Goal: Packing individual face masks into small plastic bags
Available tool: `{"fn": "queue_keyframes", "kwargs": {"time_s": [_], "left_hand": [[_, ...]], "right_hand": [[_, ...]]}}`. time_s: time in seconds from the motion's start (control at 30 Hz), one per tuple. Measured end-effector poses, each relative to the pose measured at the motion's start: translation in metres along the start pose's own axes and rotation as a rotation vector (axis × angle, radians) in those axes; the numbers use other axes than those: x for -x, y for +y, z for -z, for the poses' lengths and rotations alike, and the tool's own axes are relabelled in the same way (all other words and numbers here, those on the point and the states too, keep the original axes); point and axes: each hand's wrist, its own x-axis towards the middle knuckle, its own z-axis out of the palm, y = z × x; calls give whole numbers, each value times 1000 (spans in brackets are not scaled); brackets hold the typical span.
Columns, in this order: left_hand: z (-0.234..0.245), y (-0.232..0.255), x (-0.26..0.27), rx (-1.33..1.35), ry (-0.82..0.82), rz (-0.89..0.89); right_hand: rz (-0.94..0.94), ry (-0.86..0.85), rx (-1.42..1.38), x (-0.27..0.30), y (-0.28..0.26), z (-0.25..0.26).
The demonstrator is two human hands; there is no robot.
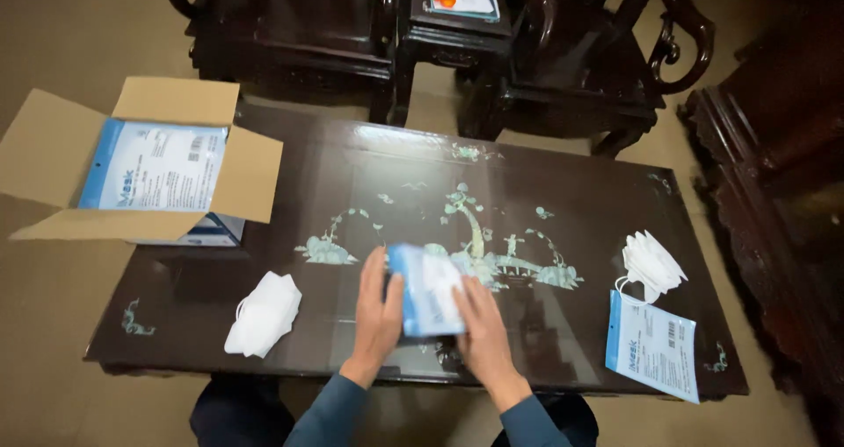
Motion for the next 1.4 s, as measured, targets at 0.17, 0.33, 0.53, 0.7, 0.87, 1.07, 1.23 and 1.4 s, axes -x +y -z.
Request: {"fn": "queue_keyframes", "kwargs": {"time_s": [0.17, 0.33, 0.53, 0.7, 0.87, 1.07, 1.23, 1.4], "left_hand": [[-12, -43, -6, -722, -322, -244], [-9, -82, -12, -766, -342, -475], [26, -89, -9, -1357, -312, -263], [24, -105, -3, -1208, -77, -432], [23, -90, -4, -1226, -112, -392], [30, -85, -2, -1189, -48, -432], [36, -87, -3, -926, -120, -408], [81, -68, 6, -751, 242, -542]], "right_hand": [[182, -277, 246, -5, -7, -19], [101, -123, 311, 0, 4, -40], [-294, -214, 388, -20, 29, -6], [-186, -62, 316, -14, 59, 6], [-158, -5, 429, -3, 84, -8], [-28, 212, 680, 6, 98, -26], [-228, 135, 471, 6, 70, -5], [-142, 280, 548, 4, 53, -1]]}}
